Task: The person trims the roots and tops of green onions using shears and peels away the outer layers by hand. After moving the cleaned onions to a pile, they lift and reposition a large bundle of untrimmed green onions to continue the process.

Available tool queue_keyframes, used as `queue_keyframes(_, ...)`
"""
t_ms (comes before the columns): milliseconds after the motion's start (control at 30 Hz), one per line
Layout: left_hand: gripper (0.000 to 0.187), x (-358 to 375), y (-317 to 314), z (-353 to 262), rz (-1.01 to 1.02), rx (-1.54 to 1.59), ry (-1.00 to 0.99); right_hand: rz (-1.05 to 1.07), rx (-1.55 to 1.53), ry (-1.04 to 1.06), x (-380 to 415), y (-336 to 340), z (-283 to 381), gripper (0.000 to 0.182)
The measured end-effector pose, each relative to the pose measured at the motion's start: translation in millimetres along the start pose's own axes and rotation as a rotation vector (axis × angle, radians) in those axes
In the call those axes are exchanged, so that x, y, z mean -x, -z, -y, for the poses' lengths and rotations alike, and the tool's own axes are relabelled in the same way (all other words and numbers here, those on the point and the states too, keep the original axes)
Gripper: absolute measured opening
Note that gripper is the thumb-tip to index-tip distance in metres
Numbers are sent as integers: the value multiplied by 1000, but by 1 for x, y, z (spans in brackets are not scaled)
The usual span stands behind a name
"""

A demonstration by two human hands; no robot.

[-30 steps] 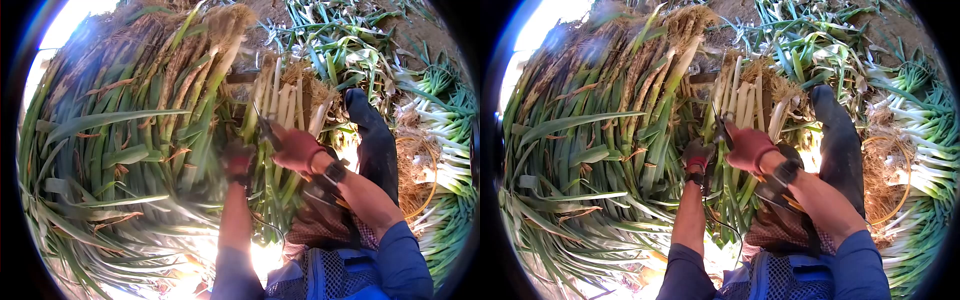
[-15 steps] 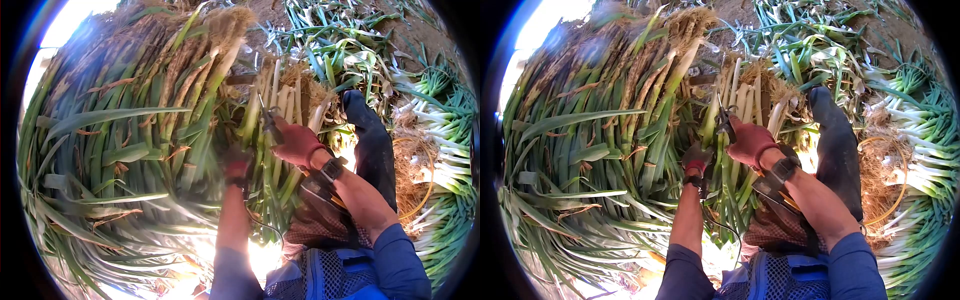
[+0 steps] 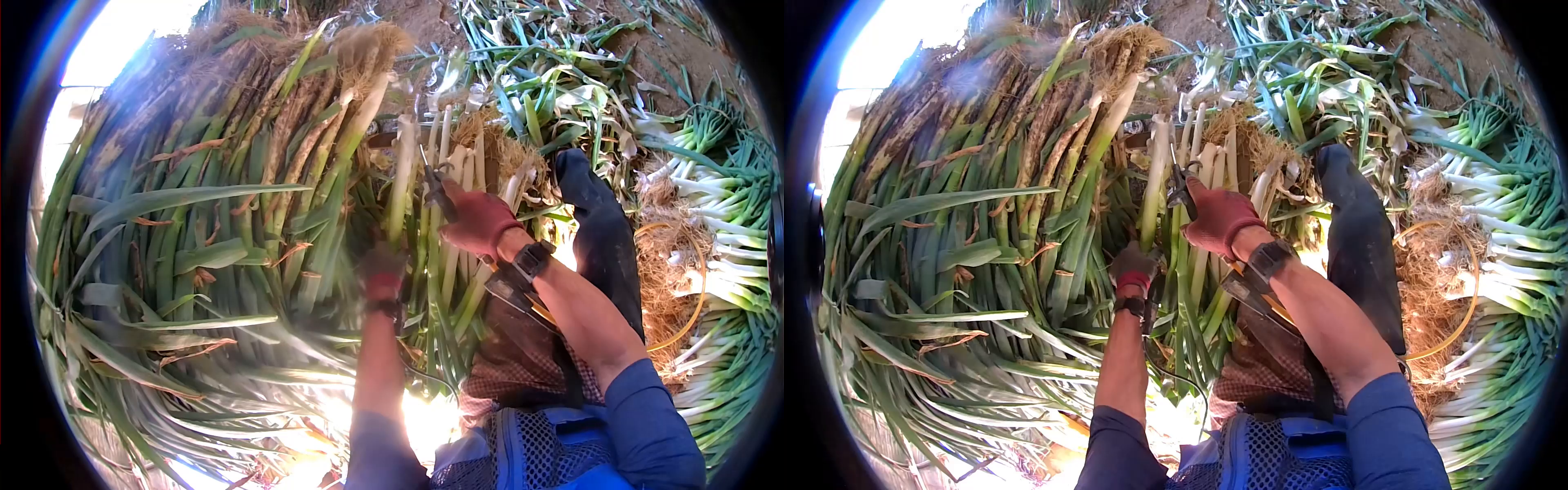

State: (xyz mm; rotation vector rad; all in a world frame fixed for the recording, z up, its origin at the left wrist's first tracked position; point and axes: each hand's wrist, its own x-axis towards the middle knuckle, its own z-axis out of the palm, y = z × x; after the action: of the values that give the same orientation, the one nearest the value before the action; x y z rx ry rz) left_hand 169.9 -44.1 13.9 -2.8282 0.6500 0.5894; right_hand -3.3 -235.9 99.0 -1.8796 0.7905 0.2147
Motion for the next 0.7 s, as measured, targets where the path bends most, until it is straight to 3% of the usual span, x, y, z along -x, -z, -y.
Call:
queue_keyframes(200,60,-1,-3,-1,-20,-15,29,81,150,65,-9,-10,6,79)
queue_keyframes(300,61,-2,-4,-3,-17,-30,45,16,235,158,-15,-27,1,76)
queue_keyframes(400,62,-3,-5,-5,-5,-45,52,45,171,59,-25,-19,9,74)
queue_keyframes(700,56,-9,-12,-7,6,-77,70,-39,179,86,-58,-6,27,57)
